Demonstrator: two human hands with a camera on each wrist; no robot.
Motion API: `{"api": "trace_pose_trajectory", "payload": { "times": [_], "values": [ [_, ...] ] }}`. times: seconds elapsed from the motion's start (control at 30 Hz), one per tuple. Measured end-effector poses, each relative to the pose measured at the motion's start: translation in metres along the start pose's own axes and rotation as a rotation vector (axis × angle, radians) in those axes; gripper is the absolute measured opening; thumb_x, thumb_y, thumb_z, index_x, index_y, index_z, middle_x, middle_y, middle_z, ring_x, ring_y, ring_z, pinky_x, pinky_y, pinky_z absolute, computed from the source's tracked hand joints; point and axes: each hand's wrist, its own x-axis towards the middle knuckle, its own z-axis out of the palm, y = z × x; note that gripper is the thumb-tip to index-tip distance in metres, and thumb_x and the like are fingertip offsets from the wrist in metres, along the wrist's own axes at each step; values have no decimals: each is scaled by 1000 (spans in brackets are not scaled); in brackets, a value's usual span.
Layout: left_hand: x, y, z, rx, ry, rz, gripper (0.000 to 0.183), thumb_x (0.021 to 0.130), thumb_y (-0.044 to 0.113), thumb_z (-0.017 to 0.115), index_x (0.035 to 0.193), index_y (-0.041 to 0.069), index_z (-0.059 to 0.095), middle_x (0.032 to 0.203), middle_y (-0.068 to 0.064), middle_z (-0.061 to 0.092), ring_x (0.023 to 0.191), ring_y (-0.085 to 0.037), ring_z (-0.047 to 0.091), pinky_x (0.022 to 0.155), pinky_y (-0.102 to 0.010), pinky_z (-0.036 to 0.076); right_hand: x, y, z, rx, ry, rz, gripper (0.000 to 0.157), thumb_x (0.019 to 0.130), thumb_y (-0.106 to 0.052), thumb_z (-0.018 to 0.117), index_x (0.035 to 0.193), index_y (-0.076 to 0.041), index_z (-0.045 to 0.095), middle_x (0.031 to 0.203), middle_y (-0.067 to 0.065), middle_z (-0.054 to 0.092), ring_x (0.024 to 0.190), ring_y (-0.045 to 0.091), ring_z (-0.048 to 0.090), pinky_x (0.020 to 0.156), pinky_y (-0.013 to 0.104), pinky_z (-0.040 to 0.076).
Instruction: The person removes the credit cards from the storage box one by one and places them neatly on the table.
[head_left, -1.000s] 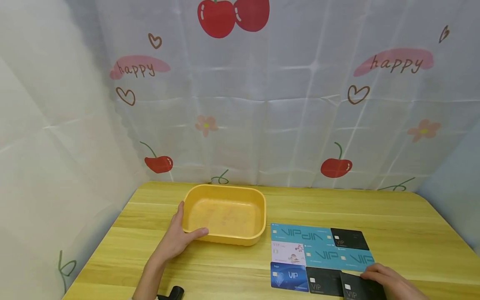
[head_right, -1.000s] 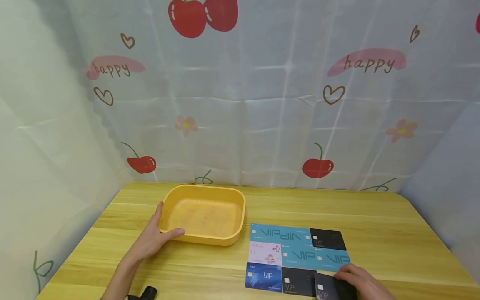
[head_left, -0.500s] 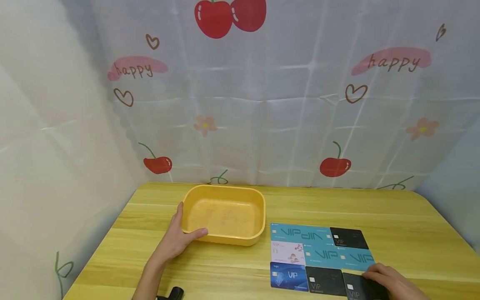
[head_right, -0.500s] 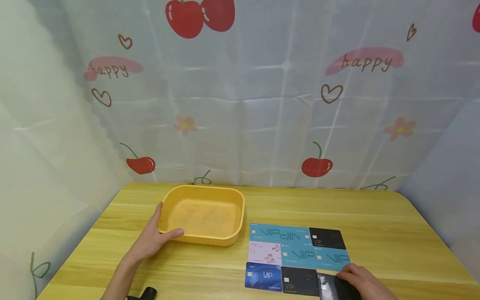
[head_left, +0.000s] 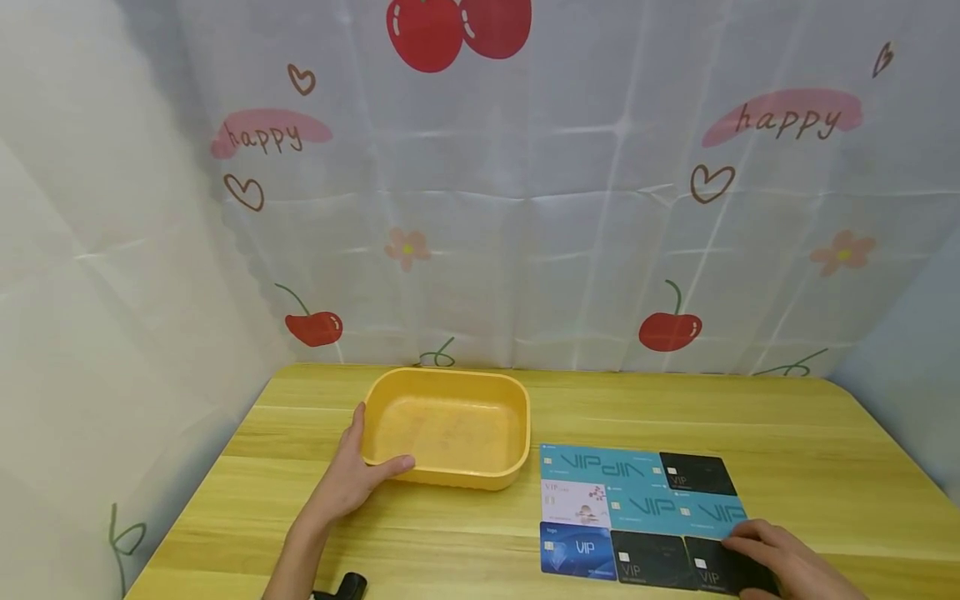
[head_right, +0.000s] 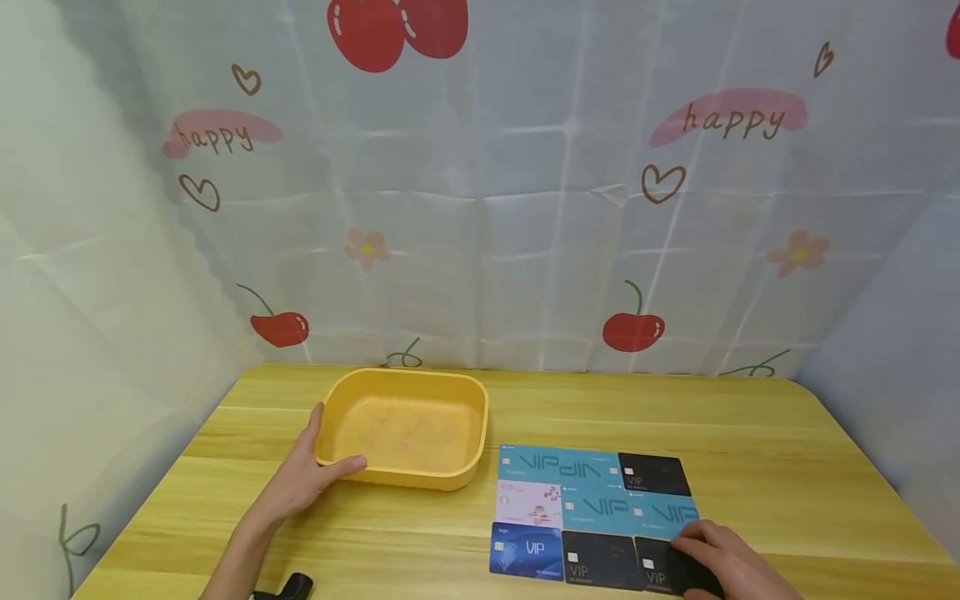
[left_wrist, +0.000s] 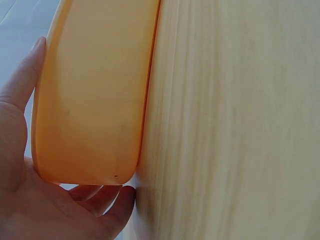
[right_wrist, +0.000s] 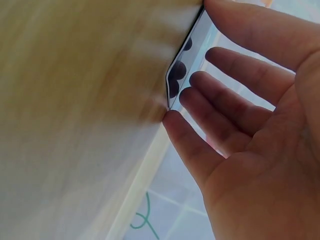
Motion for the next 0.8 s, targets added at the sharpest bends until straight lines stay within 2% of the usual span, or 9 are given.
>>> {"api": "trace_pose_trajectory", "payload": {
  "times": [0.37, 0.8],
  "values": [
    [1, -2, 1, 7, 5, -5, 121, 83, 39, 80, 157, 5, -9, 160, -25, 2, 145, -40, 12, 115, -58, 12, -1, 1, 1, 44, -7, -12, 48, 84, -37, 78, 114, -2, 68, 113, 5, 53, 90, 6, 50, 76, 28, 53],
    [0, -1, 0, 23, 4, -5, 120, 83, 40, 79, 157, 6, -9, 160, -27, 3, 144, -41, 14, 114, -60, 14, -3, -2, 3, 62, 46, -9, 46, 82, -34, 80, 113, -2, 67, 112, 5, 52, 88, 4, 49, 74, 25, 53]
  ]
}}
